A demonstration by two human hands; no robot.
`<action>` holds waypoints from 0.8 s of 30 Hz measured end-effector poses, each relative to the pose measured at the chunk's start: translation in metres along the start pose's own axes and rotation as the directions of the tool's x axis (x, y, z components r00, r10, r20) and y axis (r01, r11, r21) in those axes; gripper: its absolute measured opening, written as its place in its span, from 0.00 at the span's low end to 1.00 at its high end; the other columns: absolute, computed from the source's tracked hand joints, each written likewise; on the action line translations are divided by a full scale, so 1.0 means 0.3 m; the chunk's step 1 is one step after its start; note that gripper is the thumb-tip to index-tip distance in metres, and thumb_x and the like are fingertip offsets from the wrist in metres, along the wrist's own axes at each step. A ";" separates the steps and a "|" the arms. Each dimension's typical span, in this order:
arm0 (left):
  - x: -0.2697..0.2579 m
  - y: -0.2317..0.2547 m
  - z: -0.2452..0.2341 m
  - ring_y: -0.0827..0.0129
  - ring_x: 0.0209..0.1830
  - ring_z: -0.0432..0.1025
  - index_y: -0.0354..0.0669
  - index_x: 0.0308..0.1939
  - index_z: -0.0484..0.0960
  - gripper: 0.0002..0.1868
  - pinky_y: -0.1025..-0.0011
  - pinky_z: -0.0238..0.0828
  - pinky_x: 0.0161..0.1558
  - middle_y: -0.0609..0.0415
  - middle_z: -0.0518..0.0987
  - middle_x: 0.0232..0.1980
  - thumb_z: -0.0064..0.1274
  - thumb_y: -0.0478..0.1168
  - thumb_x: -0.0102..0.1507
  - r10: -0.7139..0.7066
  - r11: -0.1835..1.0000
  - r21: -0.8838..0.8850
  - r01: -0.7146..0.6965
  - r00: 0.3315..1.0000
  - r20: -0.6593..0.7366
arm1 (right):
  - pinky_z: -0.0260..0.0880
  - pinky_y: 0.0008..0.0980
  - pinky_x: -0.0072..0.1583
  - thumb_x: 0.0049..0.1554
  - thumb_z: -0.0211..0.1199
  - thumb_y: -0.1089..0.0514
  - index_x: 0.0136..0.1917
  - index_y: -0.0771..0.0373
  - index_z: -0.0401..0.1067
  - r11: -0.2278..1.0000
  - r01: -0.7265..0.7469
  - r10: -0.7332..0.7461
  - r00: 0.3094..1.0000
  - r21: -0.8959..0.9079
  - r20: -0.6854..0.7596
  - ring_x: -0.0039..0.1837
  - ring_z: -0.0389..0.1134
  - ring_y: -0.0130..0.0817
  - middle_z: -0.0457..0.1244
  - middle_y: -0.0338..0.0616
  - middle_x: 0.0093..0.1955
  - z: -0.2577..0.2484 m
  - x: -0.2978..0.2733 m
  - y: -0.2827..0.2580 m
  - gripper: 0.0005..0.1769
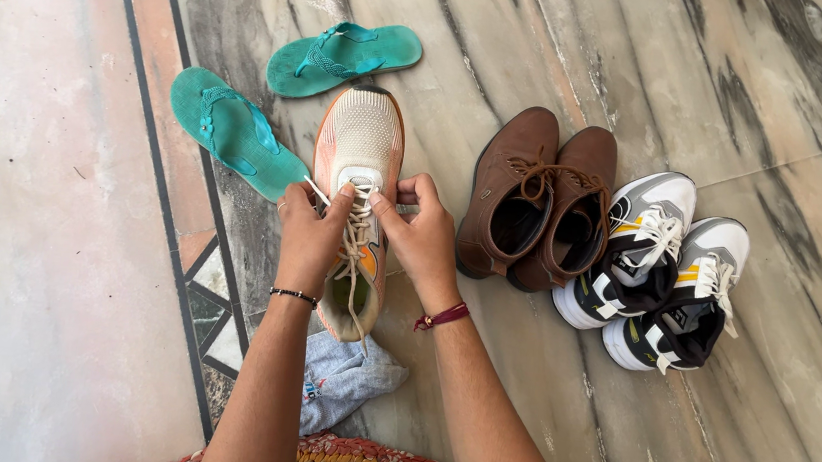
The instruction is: The person unlaces a white and peach sneaker, then re-laces it by threading the laces through the eyelets and tying a knot. The person then moves to the matching sneaker and begins the same process.
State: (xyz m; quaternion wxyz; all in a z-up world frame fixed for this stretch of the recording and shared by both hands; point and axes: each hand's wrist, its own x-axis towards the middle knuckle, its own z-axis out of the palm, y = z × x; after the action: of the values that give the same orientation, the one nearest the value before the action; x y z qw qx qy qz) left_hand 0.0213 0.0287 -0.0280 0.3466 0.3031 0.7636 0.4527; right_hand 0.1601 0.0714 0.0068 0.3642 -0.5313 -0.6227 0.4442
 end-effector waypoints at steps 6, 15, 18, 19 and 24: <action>-0.014 -0.041 0.051 0.49 0.53 0.69 0.27 0.53 0.70 0.31 0.59 0.67 0.56 0.35 0.70 0.55 0.58 0.55 0.65 0.034 0.997 0.072 -0.030 0.998 -0.055 | 0.75 0.28 0.44 0.58 0.68 0.51 0.48 0.66 0.69 0.999 -0.026 0.024 0.998 -0.037 -0.055 0.44 0.75 0.28 0.73 0.46 0.44 -0.013 -0.016 0.020 0.17; -0.035 -0.006 0.125 0.50 0.57 0.68 0.28 0.56 0.71 0.33 0.59 0.67 0.57 0.37 0.68 0.58 0.51 0.59 0.67 -0.056 0.996 0.067 0.052 0.997 0.050 | 0.74 0.30 0.42 0.58 0.66 0.49 0.48 0.64 0.70 0.986 -0.136 0.126 0.987 -0.100 -0.100 0.40 0.75 0.30 0.72 0.44 0.43 -0.078 -0.021 0.061 0.16; -0.050 0.008 0.163 0.50 0.59 0.68 0.30 0.62 0.71 0.33 0.60 0.66 0.59 0.37 0.67 0.62 0.46 0.60 0.69 -0.080 0.996 0.037 0.077 0.991 0.103 | 0.74 0.29 0.44 0.59 0.66 0.49 0.49 0.65 0.71 0.988 -0.115 0.102 0.987 -0.101 -0.123 0.43 0.75 0.29 0.73 0.45 0.45 -0.105 -0.020 0.084 0.17; -0.056 0.010 0.177 0.50 0.60 0.68 0.31 0.64 0.70 0.34 0.60 0.66 0.60 0.37 0.67 0.63 0.44 0.60 0.70 -0.089 0.996 0.029 0.086 0.989 0.121 | 0.75 0.30 0.46 0.59 0.66 0.48 0.51 0.65 0.72 0.987 -0.135 0.123 0.985 -0.090 -0.122 0.44 0.76 0.31 0.73 0.46 0.45 -0.113 -0.024 0.095 0.18; -0.065 0.015 0.234 0.49 0.64 0.67 0.35 0.68 0.70 0.35 0.59 0.67 0.61 0.37 0.67 0.66 0.45 0.59 0.68 -0.092 0.996 -0.008 0.094 0.981 0.168 | 0.73 0.37 0.58 0.58 0.68 0.47 0.64 0.71 0.70 0.974 -0.006 -0.031 0.986 -0.225 -0.161 0.59 0.74 0.44 0.70 0.59 0.57 -0.123 -0.037 0.146 0.30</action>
State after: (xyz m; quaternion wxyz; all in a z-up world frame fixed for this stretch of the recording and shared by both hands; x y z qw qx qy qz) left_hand 0.0895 0.0493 -0.0435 0.4328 0.3013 0.7414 0.4150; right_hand 0.2109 0.0684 -0.0217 0.3546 -0.5996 -0.6403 0.3236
